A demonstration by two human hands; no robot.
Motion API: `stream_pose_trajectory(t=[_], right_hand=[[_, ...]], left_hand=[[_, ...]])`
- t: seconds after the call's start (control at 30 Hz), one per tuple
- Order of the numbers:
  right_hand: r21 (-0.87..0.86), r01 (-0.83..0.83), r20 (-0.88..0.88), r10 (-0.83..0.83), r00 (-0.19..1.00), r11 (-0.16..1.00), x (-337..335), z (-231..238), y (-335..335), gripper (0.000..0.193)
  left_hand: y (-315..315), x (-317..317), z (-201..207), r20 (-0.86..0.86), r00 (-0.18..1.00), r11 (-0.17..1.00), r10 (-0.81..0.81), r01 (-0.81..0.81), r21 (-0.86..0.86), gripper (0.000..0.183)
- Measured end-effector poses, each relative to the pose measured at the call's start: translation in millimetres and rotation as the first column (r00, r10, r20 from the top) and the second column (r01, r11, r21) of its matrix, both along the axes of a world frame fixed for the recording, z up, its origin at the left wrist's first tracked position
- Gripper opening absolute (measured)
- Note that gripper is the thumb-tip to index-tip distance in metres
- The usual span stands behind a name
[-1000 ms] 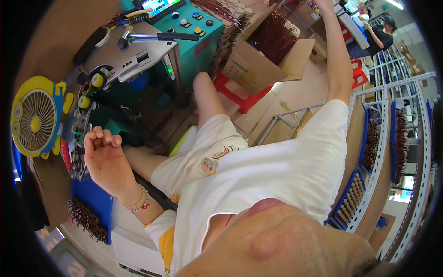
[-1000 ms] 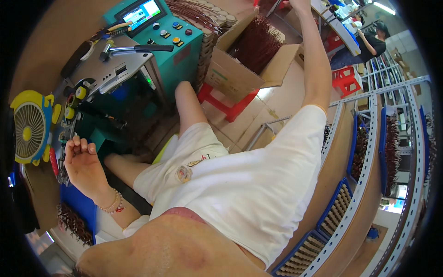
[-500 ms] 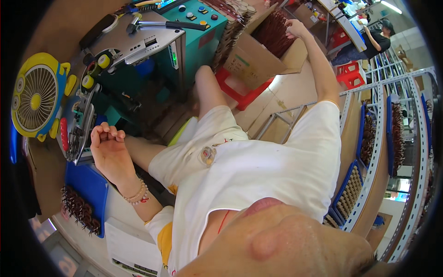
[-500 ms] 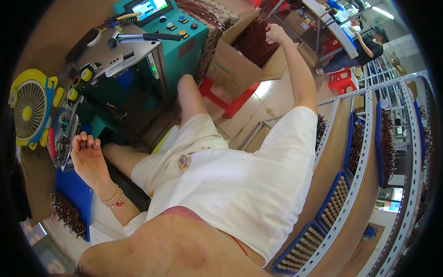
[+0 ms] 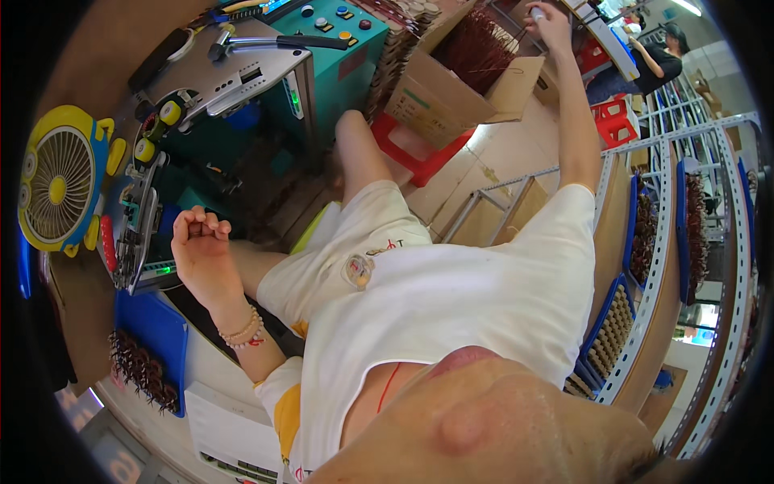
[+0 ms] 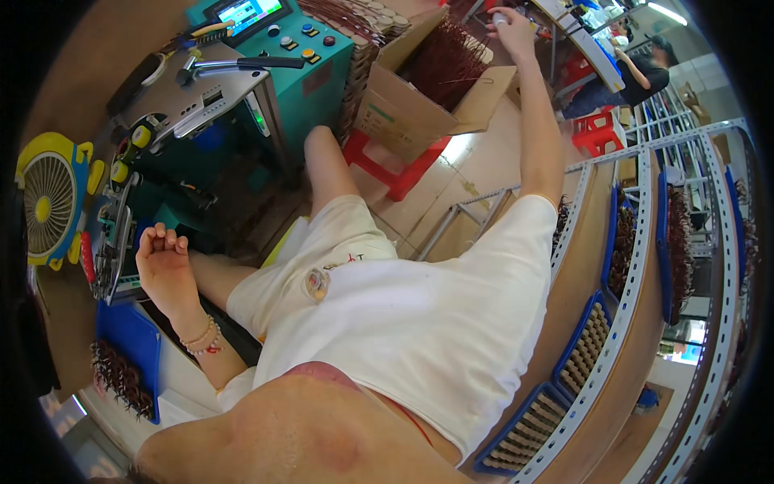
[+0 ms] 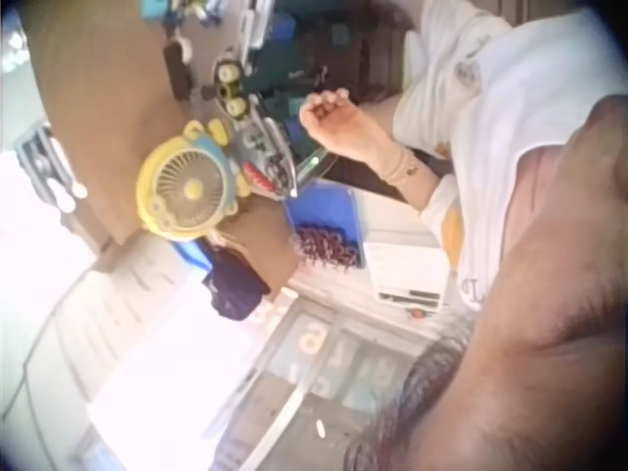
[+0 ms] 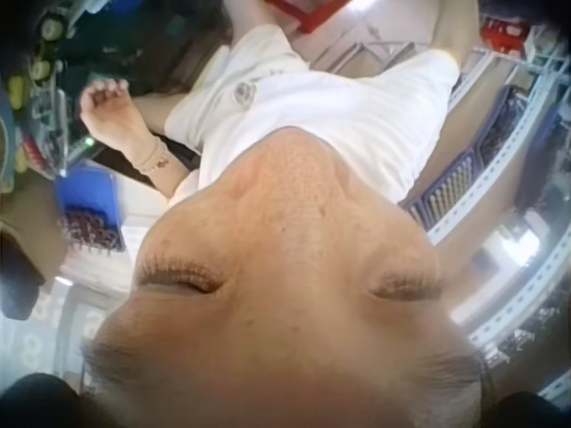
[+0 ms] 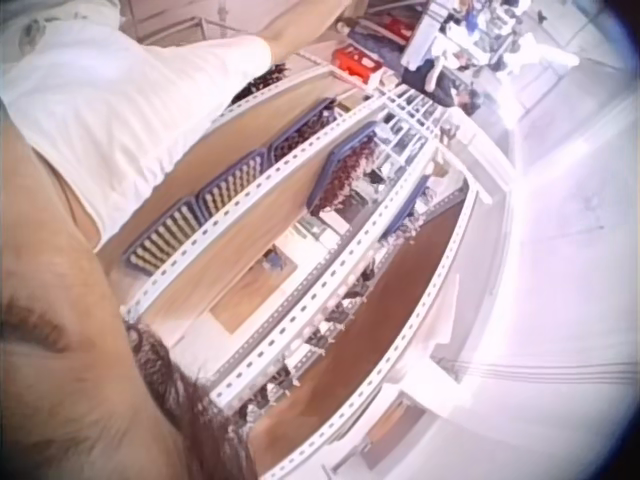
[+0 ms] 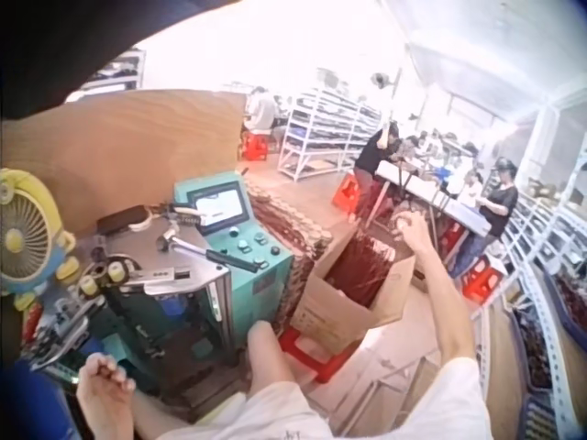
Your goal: The person winds wire onto a toroidal core using a winding machine, wraps tape around the core by hand, and retrieves additional wire from a box to repeat the winding process.
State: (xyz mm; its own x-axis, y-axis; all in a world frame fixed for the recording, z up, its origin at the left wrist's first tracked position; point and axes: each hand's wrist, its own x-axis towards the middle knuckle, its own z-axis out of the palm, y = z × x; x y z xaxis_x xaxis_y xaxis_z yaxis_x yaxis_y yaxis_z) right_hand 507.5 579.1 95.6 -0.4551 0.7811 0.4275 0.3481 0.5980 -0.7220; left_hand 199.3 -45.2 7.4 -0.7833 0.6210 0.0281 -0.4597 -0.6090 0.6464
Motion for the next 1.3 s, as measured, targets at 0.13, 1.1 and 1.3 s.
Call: stream_pose_trajectory(t=[0.13,1.1,1.3], right_hand=[[0.425,0.272,-0.149,-0.229,0.962,0.863,-58,77,-109,0.020],[-0.252,-0.965,-0.675,0.728,0.124,-0.068,-310,-37,-372,0.038],[-0.287,-0.958,-0.612,0.764,0.202,0.023,-316,-48,-357,0.026]], left_hand=[[4,3,0,-0.084,0.991,0.987,0.102,-0.112,-0.115,0.018],[53,-18,17,-0.386,0.918,0.920,0.094,-0.228,-0.319,0.025],[63,-26,9,-0.398,0.917,0.916,0.017,-0.174,-0.362,0.026]])
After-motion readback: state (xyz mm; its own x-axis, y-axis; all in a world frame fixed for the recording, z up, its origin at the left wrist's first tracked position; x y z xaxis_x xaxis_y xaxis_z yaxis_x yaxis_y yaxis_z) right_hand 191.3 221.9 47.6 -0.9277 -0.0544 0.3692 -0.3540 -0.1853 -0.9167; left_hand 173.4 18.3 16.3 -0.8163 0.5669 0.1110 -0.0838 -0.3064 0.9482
